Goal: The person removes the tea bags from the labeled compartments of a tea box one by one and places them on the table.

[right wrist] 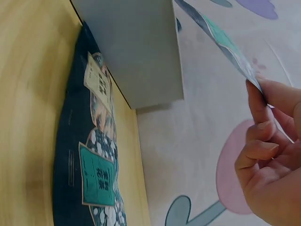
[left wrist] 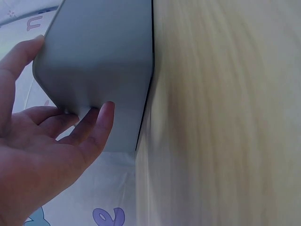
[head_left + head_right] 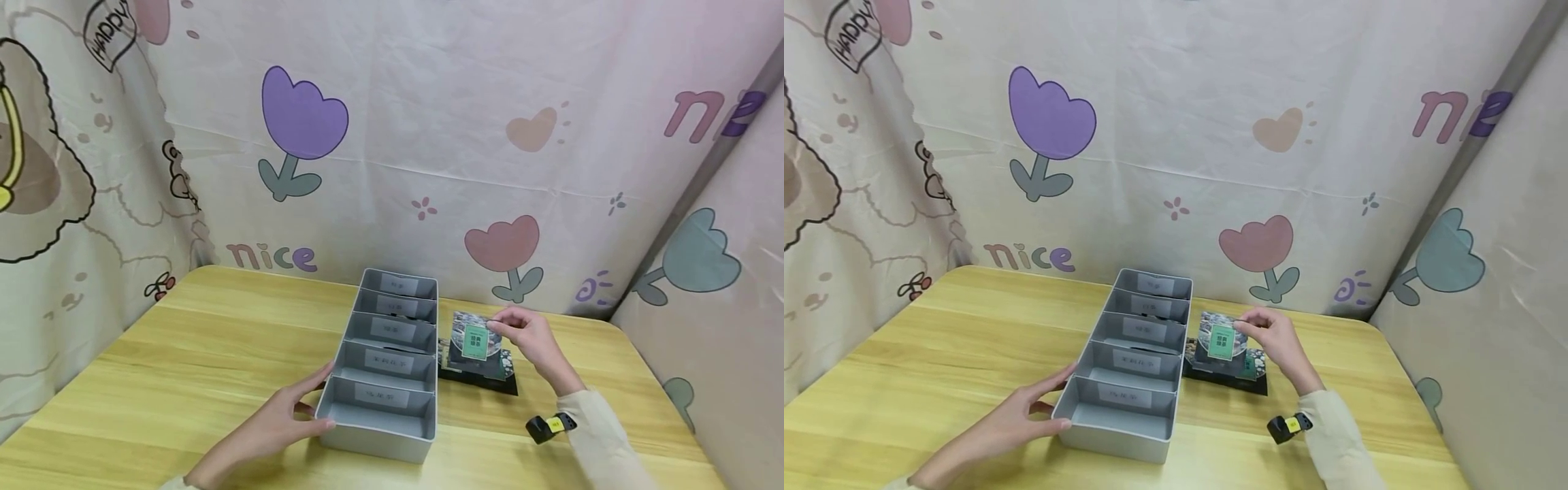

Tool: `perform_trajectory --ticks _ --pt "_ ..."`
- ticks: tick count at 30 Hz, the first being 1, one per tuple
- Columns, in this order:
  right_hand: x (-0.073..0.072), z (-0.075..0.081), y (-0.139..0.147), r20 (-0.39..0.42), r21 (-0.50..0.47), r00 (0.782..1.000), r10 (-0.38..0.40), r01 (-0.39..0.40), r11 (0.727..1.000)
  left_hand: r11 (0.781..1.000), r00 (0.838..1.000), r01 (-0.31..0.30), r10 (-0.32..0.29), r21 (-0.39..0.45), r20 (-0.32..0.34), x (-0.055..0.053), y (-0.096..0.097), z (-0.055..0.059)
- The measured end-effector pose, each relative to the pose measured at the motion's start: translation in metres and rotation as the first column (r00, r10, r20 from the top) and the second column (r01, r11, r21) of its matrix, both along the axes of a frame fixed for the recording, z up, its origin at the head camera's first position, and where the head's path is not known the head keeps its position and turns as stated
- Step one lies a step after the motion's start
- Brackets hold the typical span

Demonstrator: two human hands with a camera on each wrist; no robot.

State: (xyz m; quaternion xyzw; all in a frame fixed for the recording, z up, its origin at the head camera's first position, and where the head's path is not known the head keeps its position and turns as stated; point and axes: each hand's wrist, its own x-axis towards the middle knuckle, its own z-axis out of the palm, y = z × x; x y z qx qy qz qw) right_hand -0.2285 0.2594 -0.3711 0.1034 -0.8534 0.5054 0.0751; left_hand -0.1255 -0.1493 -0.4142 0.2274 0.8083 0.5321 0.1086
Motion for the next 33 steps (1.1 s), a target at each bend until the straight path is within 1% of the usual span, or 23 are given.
perform_trajectory --ticks 5,7,9,12,17,22,25,27,31,33 --pt "-0.004 -0.011 0.011 0.022 0.009 1.0 -0.006 0.006 1.0 1.0 1.0 -0.009 0.009 -0.005 -0.011 0.001 0.0 0.0" --pt "-0.004 -0.015 0.016 0.041 0.004 0.999 -0.02 0.02 1.0 1.0 1.0 -0.008 0.008 -0.008 -0.016 0.001 0.0 0.001" --pt "-0.005 -0.02 0.02 0.065 -0.002 0.997 -0.046 0.046 0.999 1.0 1.0 -0.005 0.005 -0.007 -0.017 0.001 0.0 0.001" --pt "-0.006 -0.025 0.029 0.096 0.015 0.991 -0.096 0.095 0.995 1.0 1.0 0.001 -0.001 -0.004 -0.021 0.001 0.001 0.001" --pt "-0.007 -0.028 0.043 0.123 0.053 0.98 -0.157 0.151 0.987 1.0 1.0 -0.002 0.002 -0.007 -0.02 0.0 0.001 0.0" --pt "-0.008 -0.029 0.06 0.125 0.07 0.977 -0.175 0.167 0.983 1.0 0.999 -0.004 0.004 -0.024 -0.034 0.0 0.002 -0.001" --pt "-0.01 -0.033 0.072 0.127 0.084 0.976 -0.176 0.166 0.983 1.0 0.999 0.0 -0.001 -0.023 -0.039 0.0 0.002 0.0" --pt "-0.014 -0.039 0.082 0.138 0.087 0.973 -0.183 0.172 0.981 1.0 0.999 0.001 -0.002 -0.026 -0.038 0.0 0.002 0.0" --pt "-0.026 -0.057 0.11 0.169 0.107 0.968 -0.186 0.17 0.98 1.0 0.999 0.002 -0.002 -0.021 -0.039 0.001 0.002 0.001" --pt "-0.03 -0.066 0.122 0.181 0.127 0.961 -0.208 0.187 0.974 1.0 0.999 0.004 -0.005 -0.018 -0.041 0.001 0.002 0.001"
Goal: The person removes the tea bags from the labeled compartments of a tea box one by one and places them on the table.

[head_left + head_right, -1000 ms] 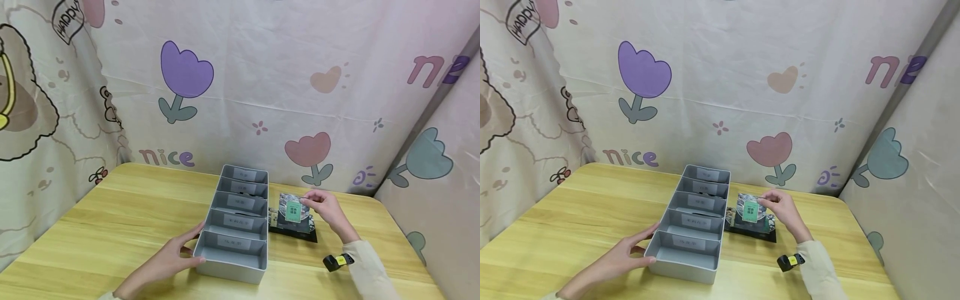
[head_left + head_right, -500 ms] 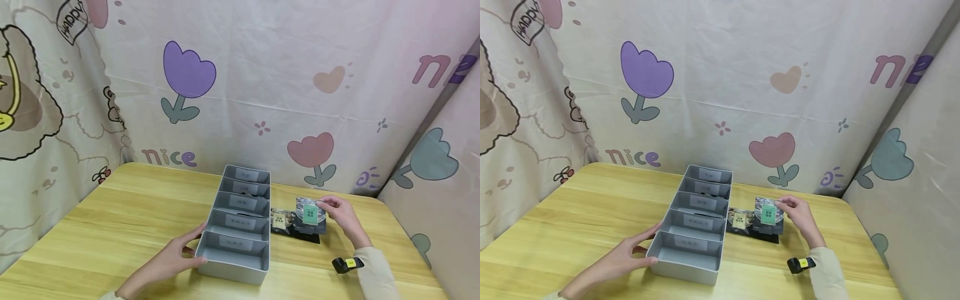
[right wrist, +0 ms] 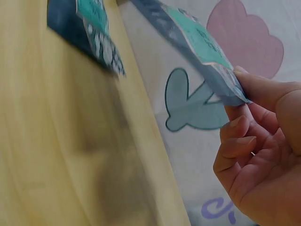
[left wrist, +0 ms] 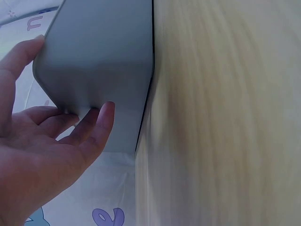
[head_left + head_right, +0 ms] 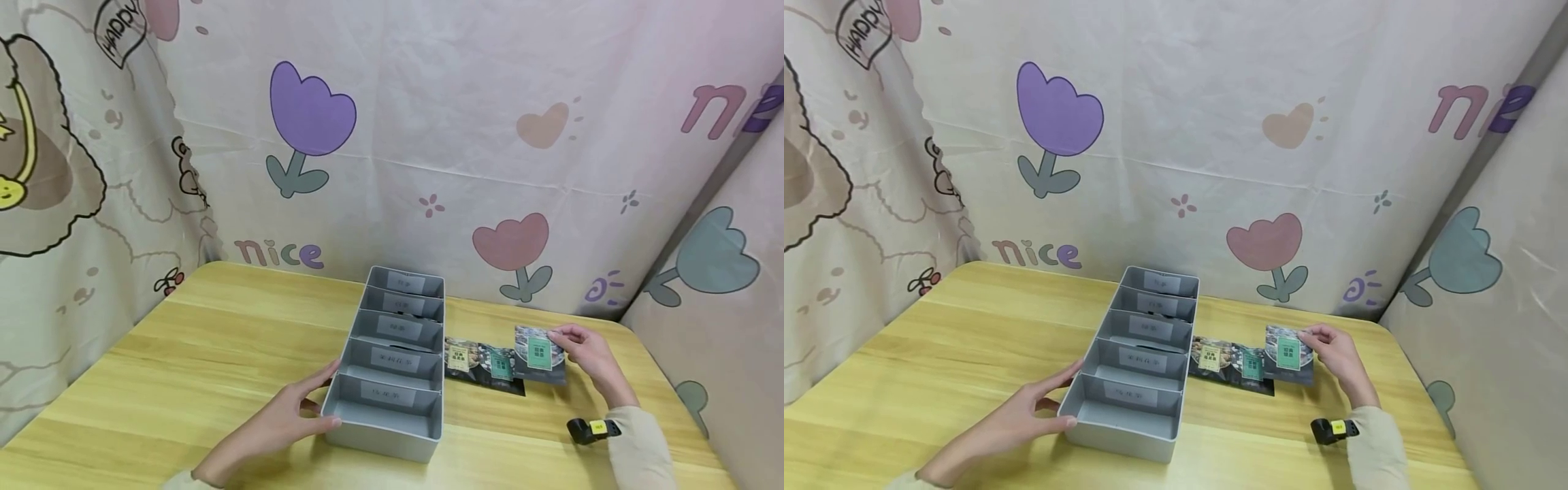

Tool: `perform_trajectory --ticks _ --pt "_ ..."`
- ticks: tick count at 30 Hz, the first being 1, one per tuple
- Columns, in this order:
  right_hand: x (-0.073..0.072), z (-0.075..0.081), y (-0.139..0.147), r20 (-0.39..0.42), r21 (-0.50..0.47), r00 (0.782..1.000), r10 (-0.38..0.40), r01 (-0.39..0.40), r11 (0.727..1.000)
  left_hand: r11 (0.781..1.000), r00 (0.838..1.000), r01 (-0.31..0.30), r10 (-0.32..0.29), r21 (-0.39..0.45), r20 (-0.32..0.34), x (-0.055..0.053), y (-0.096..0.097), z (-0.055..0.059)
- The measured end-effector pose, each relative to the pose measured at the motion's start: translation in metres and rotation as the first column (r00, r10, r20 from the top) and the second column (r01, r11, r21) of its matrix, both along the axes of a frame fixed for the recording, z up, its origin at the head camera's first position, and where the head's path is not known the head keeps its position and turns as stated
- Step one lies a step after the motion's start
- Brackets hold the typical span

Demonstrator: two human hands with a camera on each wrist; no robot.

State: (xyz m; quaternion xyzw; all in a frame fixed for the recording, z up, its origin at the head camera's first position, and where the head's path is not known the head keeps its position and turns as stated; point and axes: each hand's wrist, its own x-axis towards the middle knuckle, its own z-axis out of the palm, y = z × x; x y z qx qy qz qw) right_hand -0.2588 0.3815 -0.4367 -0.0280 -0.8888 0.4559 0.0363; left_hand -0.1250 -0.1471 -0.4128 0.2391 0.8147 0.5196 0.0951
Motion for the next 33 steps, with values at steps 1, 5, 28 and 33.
perform_trajectory --ticks 1,5,28,33 --pt "0.0 -0.001 0.004 0.001 0.004 1.0 0.013 -0.013 1.0 1.0 1.0 0.001 -0.001 0.001 0.001 0.0 0.0 0.0" --pt "0.004 0.0 0.013 0.01 0.017 1.0 0.011 -0.011 1.0 1.0 1.0 -0.003 0.003 -0.002 0.003 -0.001 0.002 0.001" --pt "0.028 0.015 -0.008 0.086 0.071 0.996 0.012 -0.018 0.997 1.0 1.0 0.002 -0.002 0.005 0.013 0.0 0.0 -0.002" --pt "0.027 0.013 -0.008 0.052 0.08 0.998 0.032 -0.036 0.996 1.0 1.0 0.001 -0.001 0.004 0.011 0.0 -0.001 -0.002"
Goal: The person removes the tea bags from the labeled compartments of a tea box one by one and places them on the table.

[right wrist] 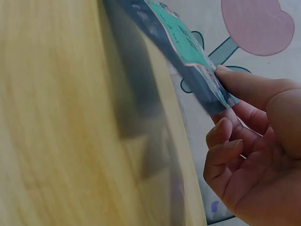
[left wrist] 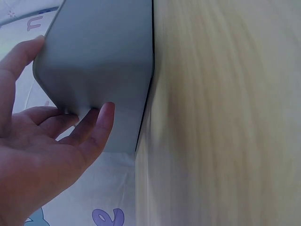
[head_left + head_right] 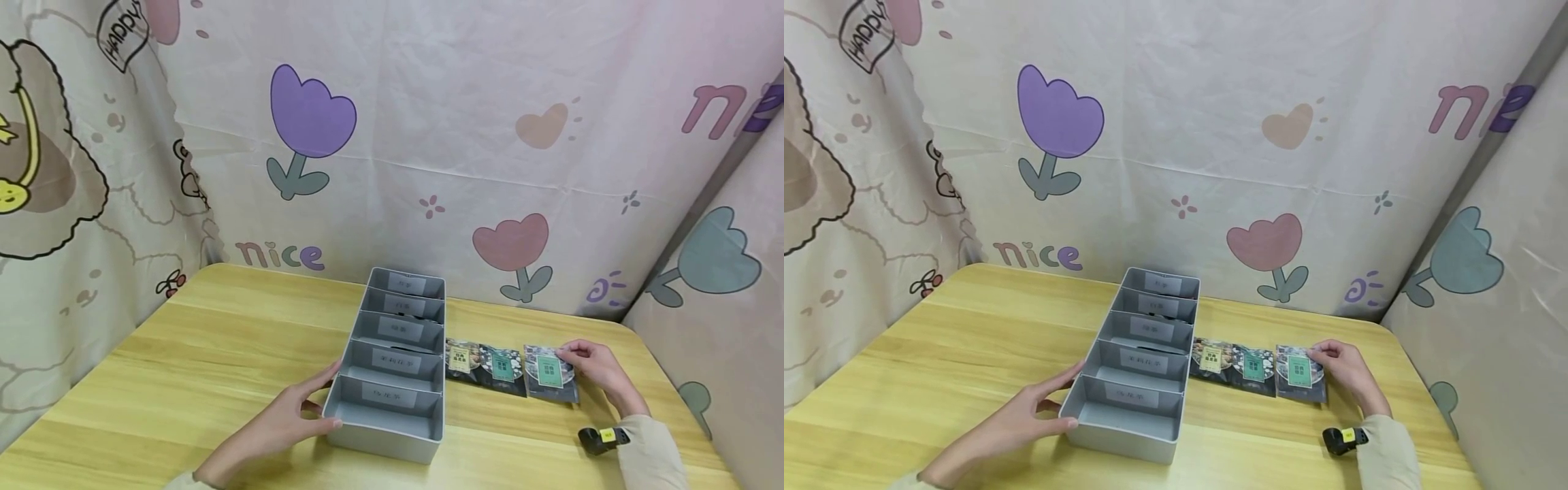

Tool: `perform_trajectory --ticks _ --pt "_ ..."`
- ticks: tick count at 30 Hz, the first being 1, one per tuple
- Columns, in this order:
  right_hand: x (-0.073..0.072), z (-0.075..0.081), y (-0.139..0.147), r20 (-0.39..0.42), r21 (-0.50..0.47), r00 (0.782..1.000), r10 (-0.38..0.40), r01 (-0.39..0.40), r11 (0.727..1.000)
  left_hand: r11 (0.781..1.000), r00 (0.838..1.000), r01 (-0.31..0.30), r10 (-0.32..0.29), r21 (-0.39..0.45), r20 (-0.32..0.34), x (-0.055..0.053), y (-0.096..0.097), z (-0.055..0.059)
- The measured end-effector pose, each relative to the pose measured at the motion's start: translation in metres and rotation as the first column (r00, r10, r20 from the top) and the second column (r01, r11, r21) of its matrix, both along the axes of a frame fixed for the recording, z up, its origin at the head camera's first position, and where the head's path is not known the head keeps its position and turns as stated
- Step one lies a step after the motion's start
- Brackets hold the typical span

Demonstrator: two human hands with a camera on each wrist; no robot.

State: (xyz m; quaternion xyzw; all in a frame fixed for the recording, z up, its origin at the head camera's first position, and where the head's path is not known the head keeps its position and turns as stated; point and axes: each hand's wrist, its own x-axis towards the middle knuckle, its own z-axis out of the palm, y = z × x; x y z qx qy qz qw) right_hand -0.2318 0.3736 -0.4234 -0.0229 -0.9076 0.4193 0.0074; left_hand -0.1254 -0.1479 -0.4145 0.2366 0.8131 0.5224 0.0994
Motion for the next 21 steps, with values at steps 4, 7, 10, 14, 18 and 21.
perform_trajectory --ticks 4,7,10,14,18,21 --pt "0.0012 -0.0003 -0.0003 -0.008 0.015 1.0 0.011 -0.011 1.0 1.0 1.0 -0.003 0.003 0.0 0.002 0.0003 0.0002 0.0005" --pt "0.0024 -0.0011 0.0014 -0.036 0.034 0.999 0.017 -0.016 0.999 1.0 1.0 -0.002 0.002 0.001 0.007 0.0006 0.0005 0.0009" --pt "0.0033 -0.0013 0.0039 -0.064 0.053 0.998 0.006 -0.002 0.999 1.0 1.0 0.0 0.0 0.004 0.015 0.0007 0.0005 0.0011" --pt "0.0028 0.0002 0.005 -0.068 0.076 0.998 -0.003 0.008 0.997 1.0 1.0 0.004 -0.004 0.01 0.011 0.0003 0.0003 0.0011" --pt "0.0026 0.0035 0.0009 -0.061 0.094 0.998 0.022 -0.017 0.995 1.0 1.0 0.006 -0.006 0.017 0.008 0.0002 0.0004 0.0016" --pt "0.0024 0.0043 -0.0021 -0.059 0.088 0.998 0.024 -0.018 0.996 1.0 1.0 0.003 -0.004 0.014 0.009 0.0004 0.0005 0.0017"
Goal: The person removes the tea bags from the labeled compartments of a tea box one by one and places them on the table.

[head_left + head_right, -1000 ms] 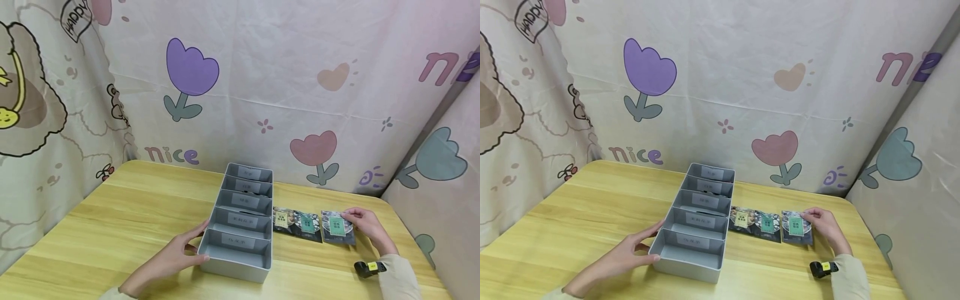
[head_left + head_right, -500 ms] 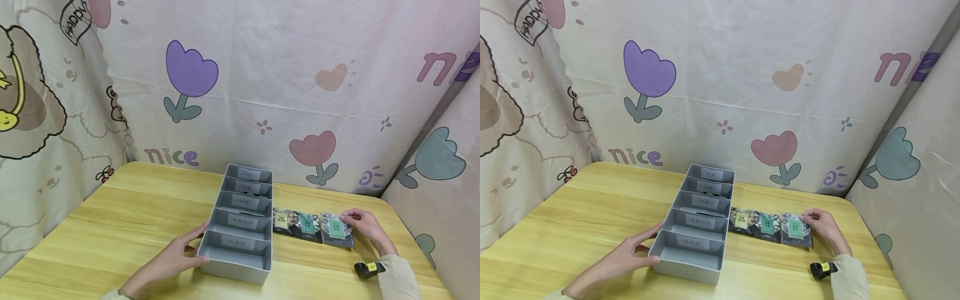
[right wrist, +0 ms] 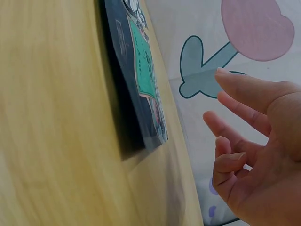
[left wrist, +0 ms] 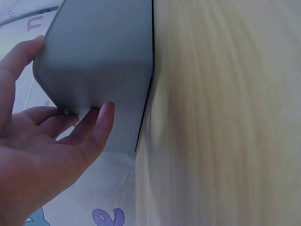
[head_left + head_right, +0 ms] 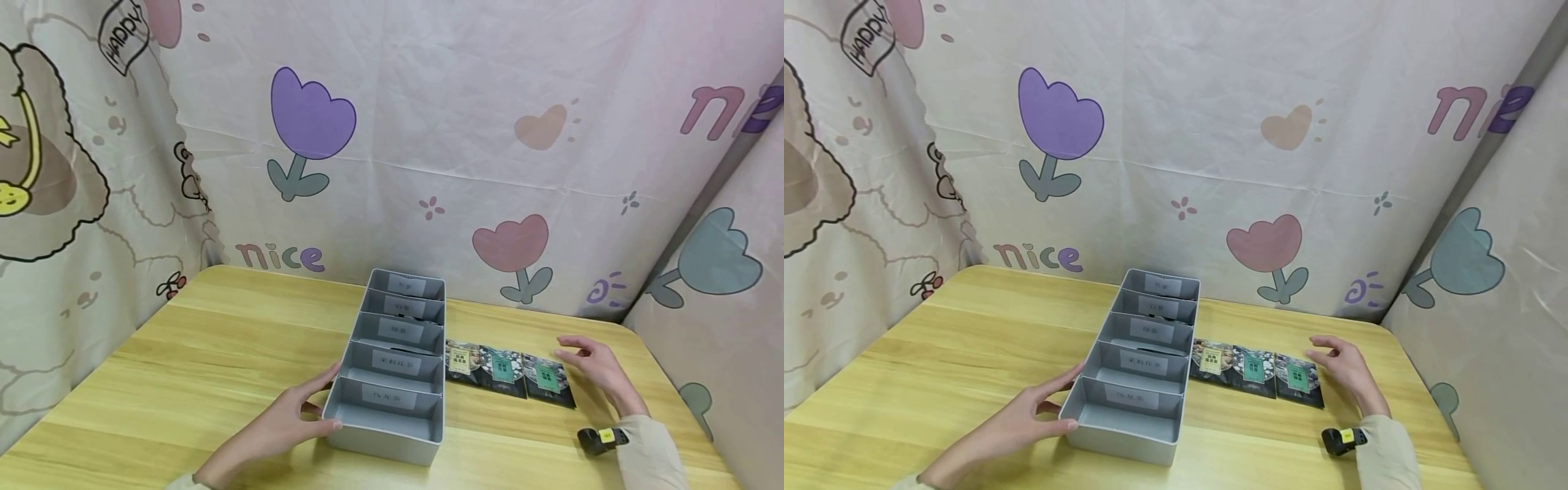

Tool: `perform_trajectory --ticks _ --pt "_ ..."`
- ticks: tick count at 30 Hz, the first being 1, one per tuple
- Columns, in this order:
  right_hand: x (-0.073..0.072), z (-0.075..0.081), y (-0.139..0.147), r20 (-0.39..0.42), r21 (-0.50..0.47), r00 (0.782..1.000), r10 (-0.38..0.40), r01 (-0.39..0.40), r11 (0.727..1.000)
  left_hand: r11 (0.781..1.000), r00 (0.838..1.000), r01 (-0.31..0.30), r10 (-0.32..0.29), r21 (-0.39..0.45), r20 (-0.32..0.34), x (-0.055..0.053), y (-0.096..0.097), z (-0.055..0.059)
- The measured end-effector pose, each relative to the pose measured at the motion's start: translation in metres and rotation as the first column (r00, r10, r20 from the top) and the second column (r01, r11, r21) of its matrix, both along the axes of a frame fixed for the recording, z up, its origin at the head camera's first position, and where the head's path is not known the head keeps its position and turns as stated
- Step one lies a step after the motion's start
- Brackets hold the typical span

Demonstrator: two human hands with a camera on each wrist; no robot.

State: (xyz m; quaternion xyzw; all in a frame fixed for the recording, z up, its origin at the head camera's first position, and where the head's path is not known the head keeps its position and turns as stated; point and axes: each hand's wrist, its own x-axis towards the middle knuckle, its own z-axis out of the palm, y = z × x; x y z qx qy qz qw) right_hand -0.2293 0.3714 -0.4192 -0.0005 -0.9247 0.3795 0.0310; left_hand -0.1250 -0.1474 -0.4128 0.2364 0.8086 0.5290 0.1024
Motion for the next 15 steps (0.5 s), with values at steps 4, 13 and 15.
perform_trajectory --ticks 4,13,15 --pt "-0.0001 -0.0001 -0.0012 0.007 0.001 1.0 0.002 -0.002 1.0 1.0 1.0 -0.003 0.003 -0.008 -0.006 0.0001 -0.0001 -0.0008" --pt "-0.0011 0.0023 -0.0057 0.021 0.019 1.0 0.004 -0.005 1.0 1.0 1.0 -0.003 0.003 -0.003 0.001 0.0003 -0.0005 -0.0011" --pt "-0.0025 0.0012 -0.0061 0.003 0.021 1.0 0.006 -0.006 1.0 1.0 1.0 -0.005 0.005 -0.002 0.001 0.0004 -0.0004 -0.0011"
